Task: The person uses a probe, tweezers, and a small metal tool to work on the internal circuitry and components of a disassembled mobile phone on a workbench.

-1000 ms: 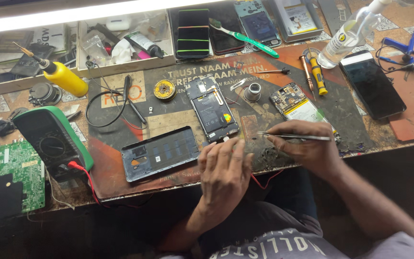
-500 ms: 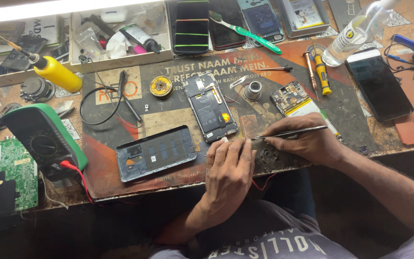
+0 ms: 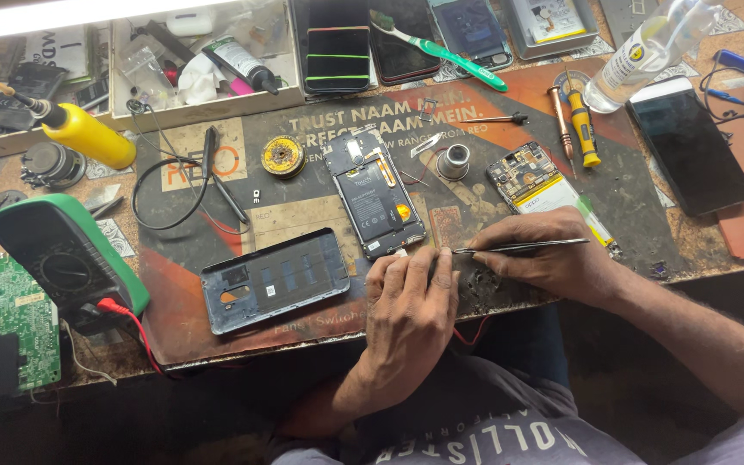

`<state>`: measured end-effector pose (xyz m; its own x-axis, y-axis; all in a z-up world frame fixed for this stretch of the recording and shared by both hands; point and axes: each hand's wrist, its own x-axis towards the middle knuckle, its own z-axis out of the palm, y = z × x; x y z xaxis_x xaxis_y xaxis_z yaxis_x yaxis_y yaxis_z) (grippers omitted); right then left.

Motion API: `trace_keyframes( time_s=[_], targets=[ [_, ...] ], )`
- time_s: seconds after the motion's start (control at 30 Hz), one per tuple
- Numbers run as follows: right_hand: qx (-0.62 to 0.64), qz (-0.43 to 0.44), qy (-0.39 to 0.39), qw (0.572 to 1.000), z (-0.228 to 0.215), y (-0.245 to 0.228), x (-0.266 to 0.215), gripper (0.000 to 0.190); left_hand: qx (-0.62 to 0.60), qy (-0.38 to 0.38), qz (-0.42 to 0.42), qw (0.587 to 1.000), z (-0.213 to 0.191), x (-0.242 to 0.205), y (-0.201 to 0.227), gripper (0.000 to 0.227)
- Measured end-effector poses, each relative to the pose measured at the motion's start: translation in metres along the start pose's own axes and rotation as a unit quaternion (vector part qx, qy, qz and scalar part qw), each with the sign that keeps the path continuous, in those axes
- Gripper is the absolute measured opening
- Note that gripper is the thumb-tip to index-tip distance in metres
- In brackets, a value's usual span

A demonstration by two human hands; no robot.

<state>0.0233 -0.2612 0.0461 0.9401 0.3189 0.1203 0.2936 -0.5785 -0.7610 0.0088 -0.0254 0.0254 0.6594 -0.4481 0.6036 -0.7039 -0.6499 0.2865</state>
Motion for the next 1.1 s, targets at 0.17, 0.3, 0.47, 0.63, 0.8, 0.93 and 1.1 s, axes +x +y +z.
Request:
trace_keyframes(
  time_s=[0.17, 0.3, 0.47, 0.63, 0.8, 0.93, 1.1],
  targets=[
    [0.012, -0.004, 0.000, 1.000, 0.0009, -0.0016, -0.0007, 0.023, 0.004, -0.007, -0.004, 1.000, -0.0006, 0.0009, 0.0010, 0.030],
    [0.009, -0.010, 0.002, 1.000, 0.0006, -0.0019, -0.0009, 0.023, 0.008, -0.014, -0.003, 1.000, 0.0004, 0.0012, 0.0014, 0.030],
    [0.000, -0.021, 0.004, 1.000, -0.0001, -0.0031, -0.0003, 0.023, 0.020, -0.014, -0.001, 1.000, 0.0008, 0.0010, 0.0014, 0.031],
    [-0.007, -0.036, 0.007, 0.999, 0.0000, -0.0038, -0.0001, 0.023, 0.024, -0.012, 0.002, 1.000, 0.0015, 0.0007, 0.0017, 0.031],
    [-0.008, -0.042, 0.008, 0.999, 0.0005, -0.0028, 0.0002, 0.023, 0.028, -0.013, 0.004, 1.000, 0.0035, 0.0002, 0.0017, 0.031],
    [-0.012, -0.052, 0.012, 0.999, 0.0003, -0.0034, 0.0010, 0.022, 0.032, -0.017, 0.003, 0.999, 0.0036, 0.0005, 0.0020, 0.031],
    [-0.010, -0.043, 0.017, 0.999, 0.0001, -0.0058, 0.0008, 0.021, 0.034, -0.014, 0.004, 0.999, 0.0023, 0.0016, 0.0025, 0.032]
  ],
)
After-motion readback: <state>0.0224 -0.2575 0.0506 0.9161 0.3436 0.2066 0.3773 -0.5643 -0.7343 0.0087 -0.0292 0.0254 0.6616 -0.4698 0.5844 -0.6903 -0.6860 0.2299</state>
